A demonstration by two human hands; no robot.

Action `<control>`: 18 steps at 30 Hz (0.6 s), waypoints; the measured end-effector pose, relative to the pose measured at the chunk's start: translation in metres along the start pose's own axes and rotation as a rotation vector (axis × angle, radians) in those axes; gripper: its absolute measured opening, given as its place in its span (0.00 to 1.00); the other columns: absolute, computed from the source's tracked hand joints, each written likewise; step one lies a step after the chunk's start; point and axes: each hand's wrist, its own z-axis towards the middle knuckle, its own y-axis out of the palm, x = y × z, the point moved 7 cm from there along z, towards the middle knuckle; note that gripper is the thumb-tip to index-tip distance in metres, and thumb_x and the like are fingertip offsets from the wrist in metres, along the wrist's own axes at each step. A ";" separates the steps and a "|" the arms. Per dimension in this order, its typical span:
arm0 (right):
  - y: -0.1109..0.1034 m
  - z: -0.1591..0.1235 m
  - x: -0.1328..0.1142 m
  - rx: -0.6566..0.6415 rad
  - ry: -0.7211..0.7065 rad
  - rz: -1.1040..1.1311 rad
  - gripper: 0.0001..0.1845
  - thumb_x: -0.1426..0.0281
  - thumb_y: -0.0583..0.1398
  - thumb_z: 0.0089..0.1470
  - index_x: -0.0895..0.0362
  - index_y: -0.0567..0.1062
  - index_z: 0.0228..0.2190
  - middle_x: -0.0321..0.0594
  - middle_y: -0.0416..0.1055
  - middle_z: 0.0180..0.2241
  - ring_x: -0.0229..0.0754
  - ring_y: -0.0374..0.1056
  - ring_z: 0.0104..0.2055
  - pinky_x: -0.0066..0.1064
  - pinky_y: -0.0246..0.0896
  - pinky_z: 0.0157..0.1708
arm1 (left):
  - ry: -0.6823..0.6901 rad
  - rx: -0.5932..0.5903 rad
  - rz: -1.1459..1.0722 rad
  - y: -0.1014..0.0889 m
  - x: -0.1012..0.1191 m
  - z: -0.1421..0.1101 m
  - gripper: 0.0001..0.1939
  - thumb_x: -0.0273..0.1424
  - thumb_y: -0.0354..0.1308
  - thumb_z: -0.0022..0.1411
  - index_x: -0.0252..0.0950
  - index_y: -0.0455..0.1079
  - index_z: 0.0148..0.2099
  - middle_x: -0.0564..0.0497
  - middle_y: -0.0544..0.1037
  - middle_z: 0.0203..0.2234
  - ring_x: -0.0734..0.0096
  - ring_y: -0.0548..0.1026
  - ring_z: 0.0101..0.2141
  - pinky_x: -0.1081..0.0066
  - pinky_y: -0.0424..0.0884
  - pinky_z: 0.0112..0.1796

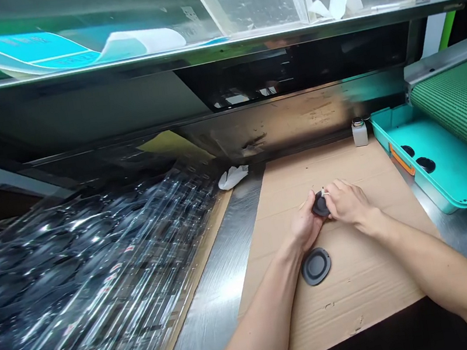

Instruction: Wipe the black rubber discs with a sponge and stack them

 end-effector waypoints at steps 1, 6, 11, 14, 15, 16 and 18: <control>-0.001 0.000 -0.002 0.006 0.005 -0.011 0.11 0.67 0.52 0.68 0.56 0.73 0.43 0.44 0.74 0.44 0.45 0.69 0.46 0.31 0.61 0.42 | 0.004 0.005 -0.005 0.000 0.000 0.000 0.18 0.44 0.61 0.65 0.30 0.74 0.37 0.44 0.80 0.30 0.65 0.78 0.31 0.71 0.72 0.27; 0.002 -0.002 -0.001 -0.058 0.075 -0.033 0.11 0.69 0.53 0.66 0.57 0.74 0.44 0.46 0.75 0.45 0.46 0.70 0.46 0.33 0.62 0.42 | 0.028 0.065 -0.020 -0.010 0.005 0.004 0.18 0.41 0.57 0.68 0.29 0.75 0.38 0.42 0.81 0.34 0.66 0.78 0.33 0.72 0.71 0.28; 0.002 -0.003 -0.002 0.001 0.048 0.118 0.10 0.68 0.54 0.66 0.56 0.75 0.43 0.44 0.74 0.43 0.43 0.70 0.45 0.30 0.62 0.44 | -0.051 0.012 -0.152 -0.009 0.002 0.008 0.21 0.40 0.48 0.73 0.30 0.75 0.41 0.42 0.81 0.36 0.65 0.78 0.35 0.71 0.72 0.28; 0.000 -0.001 -0.006 0.079 0.072 0.101 0.11 0.68 0.54 0.66 0.56 0.76 0.41 0.44 0.72 0.42 0.44 0.68 0.46 0.31 0.61 0.45 | -0.058 0.001 -0.183 -0.005 -0.005 0.008 0.19 0.40 0.50 0.72 0.32 0.75 0.40 0.44 0.81 0.37 0.65 0.79 0.39 0.69 0.75 0.39; 0.000 -0.001 -0.008 0.086 0.078 0.090 0.12 0.68 0.53 0.66 0.56 0.76 0.41 0.45 0.72 0.41 0.45 0.67 0.46 0.31 0.61 0.45 | -0.047 0.012 -0.177 -0.005 -0.007 0.008 0.18 0.40 0.51 0.71 0.32 0.75 0.40 0.44 0.81 0.37 0.65 0.79 0.40 0.68 0.75 0.42; 0.001 -0.001 -0.011 0.073 0.064 0.088 0.12 0.69 0.53 0.66 0.56 0.76 0.41 0.45 0.72 0.41 0.45 0.67 0.46 0.32 0.61 0.45 | -0.032 0.027 -0.167 -0.006 -0.007 0.007 0.17 0.40 0.53 0.70 0.31 0.75 0.40 0.44 0.82 0.37 0.65 0.79 0.41 0.67 0.75 0.44; 0.006 -0.002 -0.019 -0.009 -0.020 0.100 0.11 0.70 0.53 0.65 0.56 0.76 0.42 0.44 0.72 0.43 0.44 0.68 0.45 0.31 0.62 0.46 | -0.008 0.054 -0.139 -0.009 -0.007 0.005 0.17 0.41 0.56 0.68 0.31 0.75 0.40 0.44 0.82 0.36 0.64 0.79 0.42 0.67 0.74 0.46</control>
